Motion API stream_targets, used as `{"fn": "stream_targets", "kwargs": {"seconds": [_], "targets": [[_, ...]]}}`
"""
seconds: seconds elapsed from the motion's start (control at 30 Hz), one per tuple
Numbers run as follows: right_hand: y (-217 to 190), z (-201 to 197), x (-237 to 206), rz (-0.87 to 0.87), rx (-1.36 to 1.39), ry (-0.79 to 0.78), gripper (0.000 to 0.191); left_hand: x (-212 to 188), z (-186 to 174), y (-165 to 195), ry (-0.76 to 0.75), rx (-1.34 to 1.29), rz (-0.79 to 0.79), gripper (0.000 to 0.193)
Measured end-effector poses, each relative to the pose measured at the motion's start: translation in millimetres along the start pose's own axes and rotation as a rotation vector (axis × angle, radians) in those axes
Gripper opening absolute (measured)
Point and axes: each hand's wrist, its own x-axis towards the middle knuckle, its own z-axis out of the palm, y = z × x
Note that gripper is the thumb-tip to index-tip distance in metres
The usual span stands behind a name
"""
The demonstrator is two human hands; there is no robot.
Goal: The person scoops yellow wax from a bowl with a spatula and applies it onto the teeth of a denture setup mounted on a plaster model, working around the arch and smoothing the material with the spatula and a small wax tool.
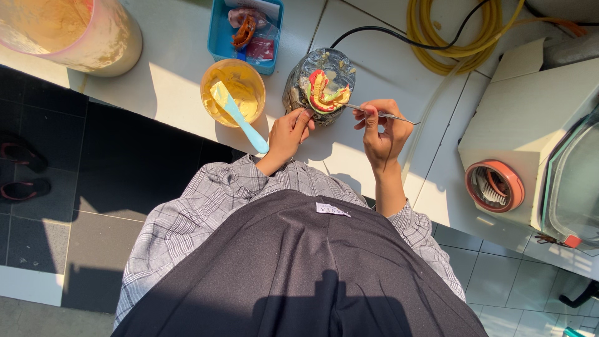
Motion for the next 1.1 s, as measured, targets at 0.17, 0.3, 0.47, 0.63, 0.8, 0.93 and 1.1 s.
{"fn": "stream_targets", "kwargs": {"seconds": [0.17,0.3,0.47,0.63,0.8,0.93,1.1], "targets": [[9.5,-6.5,-4.9,0.006,0.145,0.191,0.028,3.1,1.2,-6.3,-0.027,-0.077,0.002,0.047],[19.6,-11.6,-4.8,0.079,0.191,0.227,0.028,4.9,2.1,-13.6,-0.062,-0.165,0.014,0.048],[33.4,-6.4,1.4,0.188,0.299,0.242,0.027,8.0,3.3,-21.4,-0.1,-0.269,0.01,0.047],[41.5,-4.3,5.5,0.213,0.333,0.238,0.028,8.6,4.9,-25.7,-0.101,-0.306,-0.004,0.045],[40.1,-4.8,7.1,0.195,0.335,0.244,0.028,8.7,4.9,-24.9,-0.099,-0.303,-0.002,0.045],[22.8,-1.9,7.0,0.123,0.348,0.31,0.027,7.1,3.9,-19.7,-0.069,-0.262,-0.013,0.046],[-18.2,17.3,-4.4,0.109,0.576,0.009,0.037,7.8,2.2,-18.5,-0.049,-0.17,0.013,0.046]]}}
